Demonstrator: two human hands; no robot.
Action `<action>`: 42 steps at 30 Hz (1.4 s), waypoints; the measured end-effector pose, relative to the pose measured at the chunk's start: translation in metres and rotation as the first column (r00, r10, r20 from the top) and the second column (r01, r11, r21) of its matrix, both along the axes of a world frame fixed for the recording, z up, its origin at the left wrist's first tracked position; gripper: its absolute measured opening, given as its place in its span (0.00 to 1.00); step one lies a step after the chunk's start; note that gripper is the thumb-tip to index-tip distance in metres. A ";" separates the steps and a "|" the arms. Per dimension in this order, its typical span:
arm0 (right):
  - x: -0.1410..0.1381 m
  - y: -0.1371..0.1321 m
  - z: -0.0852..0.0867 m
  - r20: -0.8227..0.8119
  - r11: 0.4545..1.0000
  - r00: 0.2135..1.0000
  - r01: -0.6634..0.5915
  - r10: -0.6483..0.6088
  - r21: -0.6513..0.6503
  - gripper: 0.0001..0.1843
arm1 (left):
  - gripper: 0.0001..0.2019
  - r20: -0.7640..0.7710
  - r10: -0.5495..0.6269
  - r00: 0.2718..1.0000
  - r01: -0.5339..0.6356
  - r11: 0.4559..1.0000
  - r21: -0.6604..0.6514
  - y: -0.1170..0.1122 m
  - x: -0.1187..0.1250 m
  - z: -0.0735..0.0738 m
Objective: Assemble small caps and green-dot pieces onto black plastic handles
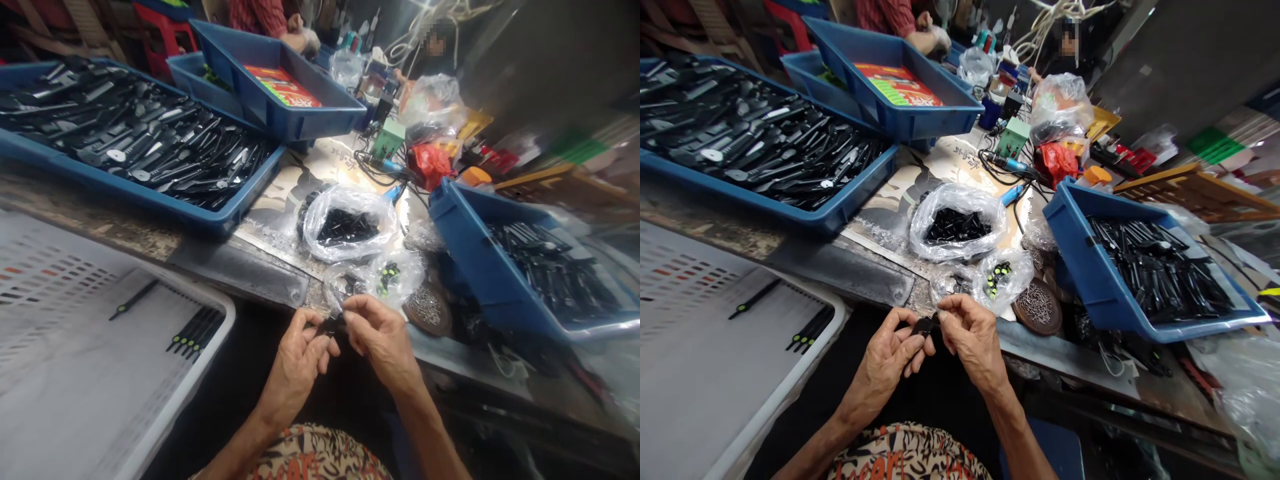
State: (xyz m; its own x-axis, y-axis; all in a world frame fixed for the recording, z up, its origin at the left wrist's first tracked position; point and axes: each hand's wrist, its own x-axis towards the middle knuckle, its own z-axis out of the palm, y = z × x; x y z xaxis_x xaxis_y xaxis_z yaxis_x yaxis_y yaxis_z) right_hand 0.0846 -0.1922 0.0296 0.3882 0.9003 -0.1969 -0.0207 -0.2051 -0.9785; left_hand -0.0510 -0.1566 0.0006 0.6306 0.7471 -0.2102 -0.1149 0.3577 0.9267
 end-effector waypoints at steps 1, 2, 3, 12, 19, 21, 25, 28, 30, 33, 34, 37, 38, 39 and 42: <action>0.000 -0.001 -0.001 0.001 1.000 1.000 -0.008 0.008 -0.008 0.09 | 0.04 -0.007 0.003 1.000 -0.003 1.000 0.004 0.000 0.000 0.001; -0.001 -0.002 -0.002 0.003 1.000 1.000 -0.015 0.015 -0.015 0.08 | 0.04 -0.012 0.004 1.000 -0.004 1.000 0.005 0.000 0.000 0.001; -0.001 -0.003 -0.003 0.003 1.000 1.000 -0.018 0.018 -0.018 0.07 | 0.04 -0.014 0.003 1.000 -0.003 1.000 0.003 0.000 0.000 0.001; -0.007 -0.006 -0.007 0.077 0.997 0.996 0.054 -0.050 -0.051 0.09 | 0.03 0.053 -0.043 0.998 0.045 0.998 -0.040 -0.001 -0.002 -0.003; -0.008 -0.010 -0.003 0.102 0.996 0.994 0.052 -0.045 -0.070 0.11 | 0.01 0.057 -0.053 0.997 0.053 0.999 -0.006 0.000 -0.002 -0.006; -0.010 -0.011 -0.001 0.123 0.995 0.991 0.057 -0.047 -0.081 0.11 | 0.01 0.050 -0.049 0.998 0.050 0.999 -0.005 -0.001 -0.002 -0.006; -0.012 -0.012 0.000 0.169 0.995 0.984 0.074 -0.061 -0.073 0.10 | 0.02 0.057 -0.050 0.997 0.051 0.998 -0.020 -0.001 -0.002 -0.006; -0.012 -0.012 -0.002 0.169 0.994 0.983 0.087 -0.076 -0.060 0.10 | 0.03 0.059 -0.056 0.997 0.057 0.998 -0.021 -0.001 -0.002 -0.007; -0.011 -0.013 -0.004 0.135 0.995 0.988 0.088 -0.080 -0.054 0.10 | 0.03 0.048 -0.057 0.997 0.058 0.998 -0.020 -0.001 -0.002 -0.008; -0.011 -0.013 -0.007 0.085 0.996 0.994 0.079 -0.075 -0.045 0.10 | 0.03 0.024 -0.070 0.997 0.070 0.998 -0.010 -0.001 -0.004 -0.009; -0.012 -0.013 -0.007 0.076 0.996 0.994 0.078 -0.074 -0.041 0.10 | 0.03 0.015 -0.075 0.997 0.075 0.997 -0.005 -0.001 -0.005 -0.008; -0.013 -0.012 -0.008 0.061 0.997 0.996 0.074 -0.072 -0.030 0.09 | 0.03 0.003 -0.084 0.996 0.084 0.996 -0.008 -0.001 -0.006 -0.008; -0.014 -0.012 -0.008 0.057 0.997 0.996 0.073 -0.071 -0.031 0.09 | 0.03 0.005 -0.087 0.996 0.087 0.996 -0.012 -0.001 -0.007 -0.008; -0.015 -0.012 -0.007 0.055 0.997 0.996 0.074 -0.072 -0.032 0.09 | 0.03 0.008 -0.088 0.996 0.088 0.996 -0.013 -0.001 -0.007 -0.009; -0.018 -0.011 -0.005 0.063 0.996 0.995 0.083 -0.080 -0.041 0.10 | 0.03 0.018 -0.089 0.996 0.089 0.996 -0.003 -0.002 -0.007 -0.010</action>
State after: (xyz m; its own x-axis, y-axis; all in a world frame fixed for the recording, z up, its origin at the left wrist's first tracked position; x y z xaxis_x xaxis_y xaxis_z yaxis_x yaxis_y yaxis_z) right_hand 0.0664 -0.2034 0.0242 0.4724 0.8563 -0.2089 0.0211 -0.2479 -0.9686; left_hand -0.0576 -0.1587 -0.0099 0.6984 0.6870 -0.2006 -0.0993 0.3705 0.9235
